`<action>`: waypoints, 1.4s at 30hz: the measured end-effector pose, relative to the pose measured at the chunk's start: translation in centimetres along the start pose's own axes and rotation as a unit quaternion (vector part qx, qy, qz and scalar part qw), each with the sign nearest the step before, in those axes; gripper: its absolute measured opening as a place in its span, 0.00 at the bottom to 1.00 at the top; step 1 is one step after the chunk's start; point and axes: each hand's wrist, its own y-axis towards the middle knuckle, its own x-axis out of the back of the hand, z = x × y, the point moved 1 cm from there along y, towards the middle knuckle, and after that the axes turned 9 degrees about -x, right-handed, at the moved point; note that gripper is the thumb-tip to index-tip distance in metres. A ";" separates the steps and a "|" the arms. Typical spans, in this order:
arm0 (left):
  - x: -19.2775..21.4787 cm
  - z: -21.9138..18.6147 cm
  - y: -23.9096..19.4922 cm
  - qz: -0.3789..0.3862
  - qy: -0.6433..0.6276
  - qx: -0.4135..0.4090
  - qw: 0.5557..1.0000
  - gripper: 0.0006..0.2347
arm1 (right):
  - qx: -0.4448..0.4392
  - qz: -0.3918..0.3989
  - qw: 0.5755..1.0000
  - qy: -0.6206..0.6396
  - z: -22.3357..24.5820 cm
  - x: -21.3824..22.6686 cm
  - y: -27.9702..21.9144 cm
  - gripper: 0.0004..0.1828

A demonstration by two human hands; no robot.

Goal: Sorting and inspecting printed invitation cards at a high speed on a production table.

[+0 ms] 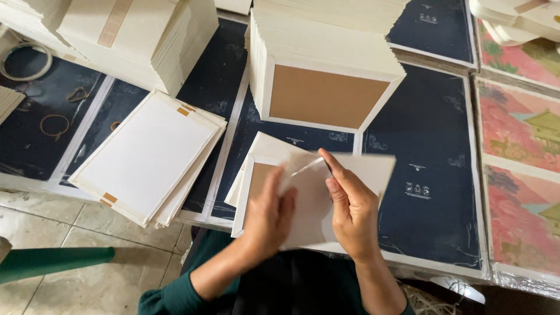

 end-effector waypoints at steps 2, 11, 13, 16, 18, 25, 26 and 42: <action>0.9 1.6 0.8 -0.085 -0.008 0.007 0.996 0.22 | -0.021 -0.003 1.000 0.023 -0.1 -0.2 0.3 0.20; 0.9 6.5 2.9 -0.118 -0.142 0.147 0.972 0.13 | -0.009 0.124 0.977 -0.173 -6.1 -3.1 -3.2 0.21; 3.3 7.6 3.3 -0.173 -0.216 0.138 0.951 0.09 | -0.002 0.141 0.958 -0.249 -7.8 -0.5 -3.3 0.30; 6.8 6.5 4.1 -0.271 -0.305 0.095 0.908 0.05 | -0.089 0.162 0.903 -0.387 -10.6 3.8 -2.8 0.35; 8.8 5.9 4.3 -0.316 -0.318 0.054 0.892 0.04 | -0.175 0.157 0.863 -0.447 -13.0 7.0 -2.0 0.30; 13.1 5.9 3.3 -0.426 -0.169 0.039 0.888 0.07 | -0.255 -0.077 0.850 -0.455 -31.1 21.9 -1.9 0.26; 13.5 5.7 3.2 -0.436 -0.194 -0.002 0.879 0.06 | -0.200 -0.134 0.896 -0.374 -34.6 24.3 -2.1 0.24; 1.2 0.9 3.0 -0.414 -0.202 -0.064 0.885 0.08 | -0.110 -0.125 0.944 -0.283 -5.7 5.2 -1.1 0.11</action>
